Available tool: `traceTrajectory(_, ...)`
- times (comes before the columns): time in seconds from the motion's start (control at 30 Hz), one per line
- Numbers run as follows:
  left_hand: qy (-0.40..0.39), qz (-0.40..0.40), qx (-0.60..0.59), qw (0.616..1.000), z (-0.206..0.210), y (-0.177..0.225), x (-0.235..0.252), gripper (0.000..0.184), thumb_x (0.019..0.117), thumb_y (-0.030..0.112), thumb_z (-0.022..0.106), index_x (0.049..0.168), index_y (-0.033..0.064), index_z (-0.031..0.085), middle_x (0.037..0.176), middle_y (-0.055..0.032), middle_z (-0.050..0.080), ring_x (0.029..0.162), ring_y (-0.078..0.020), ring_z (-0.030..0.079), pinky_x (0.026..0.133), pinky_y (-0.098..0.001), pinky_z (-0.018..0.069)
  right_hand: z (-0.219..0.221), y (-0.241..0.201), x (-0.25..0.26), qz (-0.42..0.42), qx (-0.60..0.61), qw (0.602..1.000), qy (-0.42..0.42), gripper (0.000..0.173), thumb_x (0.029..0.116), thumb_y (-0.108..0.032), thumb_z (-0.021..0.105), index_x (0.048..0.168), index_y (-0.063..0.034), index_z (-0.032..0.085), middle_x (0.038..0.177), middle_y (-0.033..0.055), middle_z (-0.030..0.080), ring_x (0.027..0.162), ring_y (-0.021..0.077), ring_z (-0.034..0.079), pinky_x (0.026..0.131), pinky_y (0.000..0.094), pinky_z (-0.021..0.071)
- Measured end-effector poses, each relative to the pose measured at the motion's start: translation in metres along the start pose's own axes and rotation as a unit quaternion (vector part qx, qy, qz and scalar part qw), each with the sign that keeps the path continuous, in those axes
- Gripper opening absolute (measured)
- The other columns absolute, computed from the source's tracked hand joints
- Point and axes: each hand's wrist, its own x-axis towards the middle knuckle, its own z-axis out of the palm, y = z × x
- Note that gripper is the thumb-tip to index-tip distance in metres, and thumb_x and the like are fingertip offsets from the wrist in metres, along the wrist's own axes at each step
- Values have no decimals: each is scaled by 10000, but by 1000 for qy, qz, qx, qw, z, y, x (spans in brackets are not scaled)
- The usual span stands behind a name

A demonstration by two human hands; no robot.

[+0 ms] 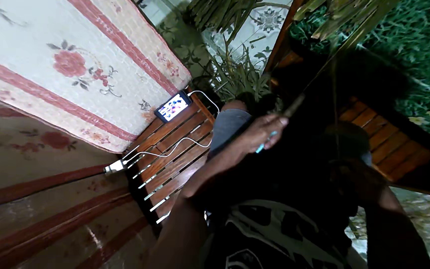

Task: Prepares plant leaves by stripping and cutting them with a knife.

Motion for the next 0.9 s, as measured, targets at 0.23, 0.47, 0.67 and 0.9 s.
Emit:
traceTrajectory(0.23, -45, -55, 161, 984, 45, 0, -1, 269, 1090, 205, 488, 1220, 16, 628, 680, -1, 531, 484, -50, 448, 449, -202, 408, 36, -18, 32, -43, -137, 990, 6, 355, 1060, -265, 479, 1184, 12, 662, 740, -13, 638, 523, 31, 540, 477, 217, 495)
traceTrajectory(0.47, -43, -96, 85, 991, 21, 0, -2, 259, 1105, 186, 440, 1260, 31, 577, 597, 9, 470, 446, -61, 449, 426, -188, 408, 36, -26, 20, -31, -146, 988, -34, 334, 1052, -206, 447, 1192, 8, 662, 764, -27, 625, 541, 4, 503, 492, 178, 448)
traceTrajectory(0.67, 33, -43, -73, 996, -6, 33, 5, 226, 1095, 167, 358, 1223, 91, 528, 595, 44, 427, 420, -27, 402, 393, -152, 371, 13, -23, 2, -18, -234, 972, -15, 309, 1017, -193, 522, 1169, 16, 691, 828, 64, 672, 600, 79, 558, 565, 281, 513)
traceTrajectory(0.9, -62, -100, 31, 993, 26, 5, 5, 202, 1107, 209, 424, 1177, 77, 560, 635, 15, 472, 437, -50, 437, 397, -175, 400, 0, -12, -5, 19, -182, 982, 44, 268, 976, -197, 603, 1146, -14, 701, 847, 34, 703, 649, 64, 638, 616, 268, 570)
